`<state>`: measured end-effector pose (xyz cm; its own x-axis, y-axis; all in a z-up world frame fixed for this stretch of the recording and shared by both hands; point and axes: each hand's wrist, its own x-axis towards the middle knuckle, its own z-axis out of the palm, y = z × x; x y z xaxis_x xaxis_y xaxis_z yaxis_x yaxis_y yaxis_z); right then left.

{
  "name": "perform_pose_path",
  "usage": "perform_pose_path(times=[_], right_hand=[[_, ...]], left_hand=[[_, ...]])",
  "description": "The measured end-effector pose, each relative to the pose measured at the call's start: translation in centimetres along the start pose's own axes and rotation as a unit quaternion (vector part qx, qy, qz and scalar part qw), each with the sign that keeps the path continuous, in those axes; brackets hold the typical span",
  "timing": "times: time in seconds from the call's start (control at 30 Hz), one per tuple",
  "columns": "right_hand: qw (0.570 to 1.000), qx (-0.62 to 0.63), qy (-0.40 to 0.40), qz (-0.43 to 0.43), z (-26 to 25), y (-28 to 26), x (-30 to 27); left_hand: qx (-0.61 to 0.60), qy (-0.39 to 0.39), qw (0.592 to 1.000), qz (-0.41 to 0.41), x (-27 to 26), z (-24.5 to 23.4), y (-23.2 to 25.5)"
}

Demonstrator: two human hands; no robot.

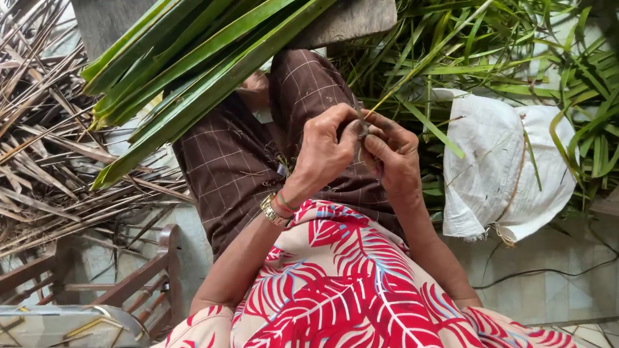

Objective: Stripping the leafy part from palm fronds to collect the central midribs using a knife

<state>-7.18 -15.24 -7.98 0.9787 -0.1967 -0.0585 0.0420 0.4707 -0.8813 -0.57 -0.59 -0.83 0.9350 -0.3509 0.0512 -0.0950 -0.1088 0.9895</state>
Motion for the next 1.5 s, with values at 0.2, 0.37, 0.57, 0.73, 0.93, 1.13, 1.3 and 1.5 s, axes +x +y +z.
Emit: perform_pose_path(times=[0.2, 0.37, 0.57, 0.73, 0.93, 1.13, 1.3, 1.5], right_hand=[[0.994, 0.106, 0.020, -0.009, -0.6, 1.6, 0.8], [0.990, 0.135, 0.036, -0.003, 0.0, 1.2, 1.4], [0.988, 0.141, 0.059, -0.003, -1.6, 2.9, 2.5], [0.983, 0.174, 0.053, 0.016, -2.4, 1.3, 4.5], [0.979, 0.193, 0.053, 0.044, -6.3, 2.5, 7.0], [0.977, 0.197, 0.067, 0.051, -8.3, 2.9, 8.1], [0.977, 0.190, 0.082, 0.057, -9.9, 3.6, 8.9], [0.976, 0.191, 0.090, 0.046, -11.0, 3.8, 9.8]], left_hand=[[0.008, -0.001, 1.000, -0.015, 0.0, 0.2, 0.0], [0.012, 0.007, 1.000, -0.028, 0.1, 0.5, 0.0], [0.023, 0.010, 0.999, -0.040, -0.2, 0.7, 0.2], [0.022, 0.003, 0.998, -0.061, -1.4, 0.3, 0.7], [0.065, -0.021, 0.995, -0.074, -4.1, -1.3, -1.2], [0.089, -0.047, 0.990, -0.098, -7.4, -4.6, -1.6], [0.092, -0.063, 0.984, -0.137, -9.7, -7.9, -0.6], [0.075, -0.076, 0.977, -0.186, -12.2, -12.1, -1.5]])
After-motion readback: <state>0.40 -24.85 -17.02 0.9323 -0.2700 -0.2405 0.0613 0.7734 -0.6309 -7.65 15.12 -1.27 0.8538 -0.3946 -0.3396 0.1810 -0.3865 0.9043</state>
